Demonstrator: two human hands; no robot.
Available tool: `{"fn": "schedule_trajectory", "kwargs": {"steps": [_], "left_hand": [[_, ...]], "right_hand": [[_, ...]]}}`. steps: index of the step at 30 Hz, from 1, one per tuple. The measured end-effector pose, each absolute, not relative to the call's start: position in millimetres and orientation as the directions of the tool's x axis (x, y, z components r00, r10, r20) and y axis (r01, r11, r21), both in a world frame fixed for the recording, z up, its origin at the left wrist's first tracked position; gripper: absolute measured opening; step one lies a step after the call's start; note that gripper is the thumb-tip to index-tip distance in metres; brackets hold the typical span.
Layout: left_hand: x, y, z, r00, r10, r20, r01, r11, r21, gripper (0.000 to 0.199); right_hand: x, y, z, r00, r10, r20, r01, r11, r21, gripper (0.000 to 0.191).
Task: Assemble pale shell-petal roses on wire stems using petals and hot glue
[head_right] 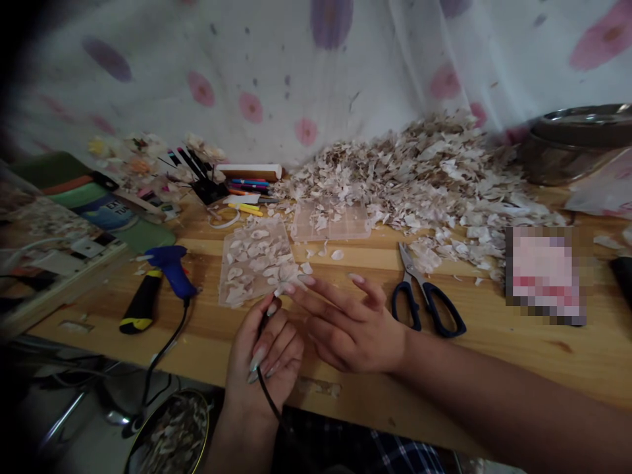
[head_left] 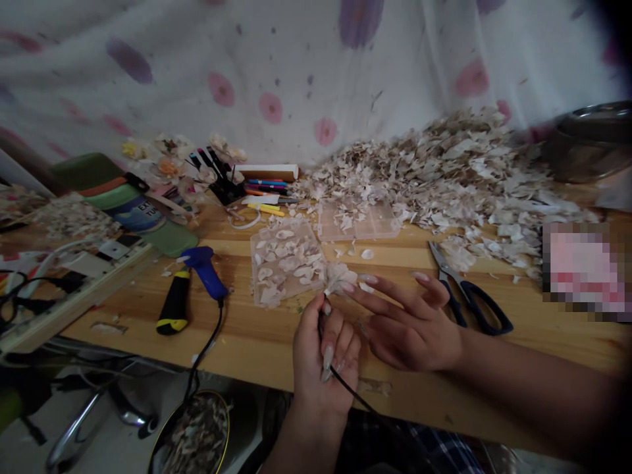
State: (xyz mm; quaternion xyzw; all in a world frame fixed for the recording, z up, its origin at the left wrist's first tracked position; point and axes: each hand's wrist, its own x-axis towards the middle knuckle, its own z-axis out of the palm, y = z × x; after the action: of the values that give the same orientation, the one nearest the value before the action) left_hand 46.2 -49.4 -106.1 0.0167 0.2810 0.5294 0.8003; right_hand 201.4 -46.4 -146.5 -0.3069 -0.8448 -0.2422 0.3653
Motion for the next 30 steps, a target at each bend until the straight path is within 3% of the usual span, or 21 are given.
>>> {"fn": "schedule_trajectory", "kwargs": {"steps": [8,16,24,30], "left_hand": [[43.9,-52.9,-108.0,0.32,0.861,-0.394,-0.844,0.449,0.294,0.051],[43.2,-54.9,-122.5,0.411,0.885,-0.221,-0.879,0.448,0.162,0.038],[45.3,-59.5,-114.0,0.407,0.877,-0.254,-0.894,0.44,0.085,0.045],[49.3,-56.1,-115.3,0.369,0.889,-0.27,-0.908,0.407,0.102,0.049]], "right_hand": [[197.7,-45.9,-143.2,-0.541,0.368,0.756,0.711,0.68,0.177,0.009],[197.5,-47.4,-140.0,-0.552,0.372,0.746,0.729,0.649,0.216,0.008],[199.5,-52.4,-148.0,-0.518,0.448,0.729,0.726,0.681,0.098,0.017],[199.2,-49.1,-143.6,-0.504,0.372,0.779,0.721,0.678,0.142,0.019]]}}
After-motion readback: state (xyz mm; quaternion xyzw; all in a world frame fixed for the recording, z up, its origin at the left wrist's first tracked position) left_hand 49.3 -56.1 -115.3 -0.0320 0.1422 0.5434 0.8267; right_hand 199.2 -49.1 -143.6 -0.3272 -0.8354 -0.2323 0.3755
